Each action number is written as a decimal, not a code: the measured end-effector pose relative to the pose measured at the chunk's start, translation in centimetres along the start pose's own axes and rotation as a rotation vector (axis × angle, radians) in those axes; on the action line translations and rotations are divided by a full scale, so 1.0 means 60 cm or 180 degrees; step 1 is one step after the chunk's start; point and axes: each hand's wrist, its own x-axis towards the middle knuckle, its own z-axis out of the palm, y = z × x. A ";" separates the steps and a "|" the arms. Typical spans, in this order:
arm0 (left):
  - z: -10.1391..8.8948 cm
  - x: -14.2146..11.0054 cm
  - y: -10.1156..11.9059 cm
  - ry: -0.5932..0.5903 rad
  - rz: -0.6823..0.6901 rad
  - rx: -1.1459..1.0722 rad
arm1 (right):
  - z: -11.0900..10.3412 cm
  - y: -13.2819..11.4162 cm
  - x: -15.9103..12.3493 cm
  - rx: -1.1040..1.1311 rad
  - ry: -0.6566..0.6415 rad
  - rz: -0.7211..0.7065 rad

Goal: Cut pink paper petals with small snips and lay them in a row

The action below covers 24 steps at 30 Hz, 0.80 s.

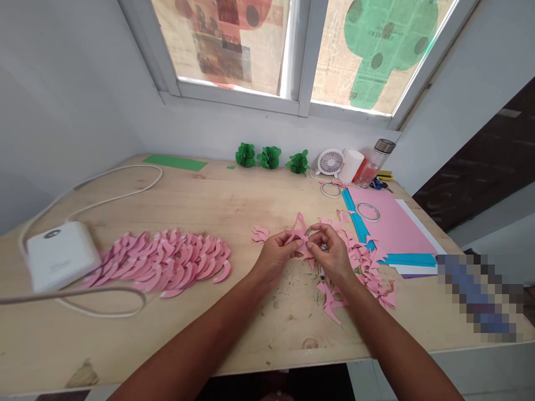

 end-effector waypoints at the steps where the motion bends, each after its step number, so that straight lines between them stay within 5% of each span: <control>1: 0.000 0.000 0.000 0.0027 0.0010 0.0019 | 0.000 0.002 0.000 -0.0017 -0.0012 0.0010; 17: -0.011 0.011 -0.006 0.0577 0.0184 0.0513 | -0.003 -0.001 0.002 -0.0423 -0.0322 -0.0352; 24: -0.010 0.009 -0.009 0.0498 0.0267 0.0915 | -0.003 0.003 0.003 -0.0525 -0.0176 -0.0480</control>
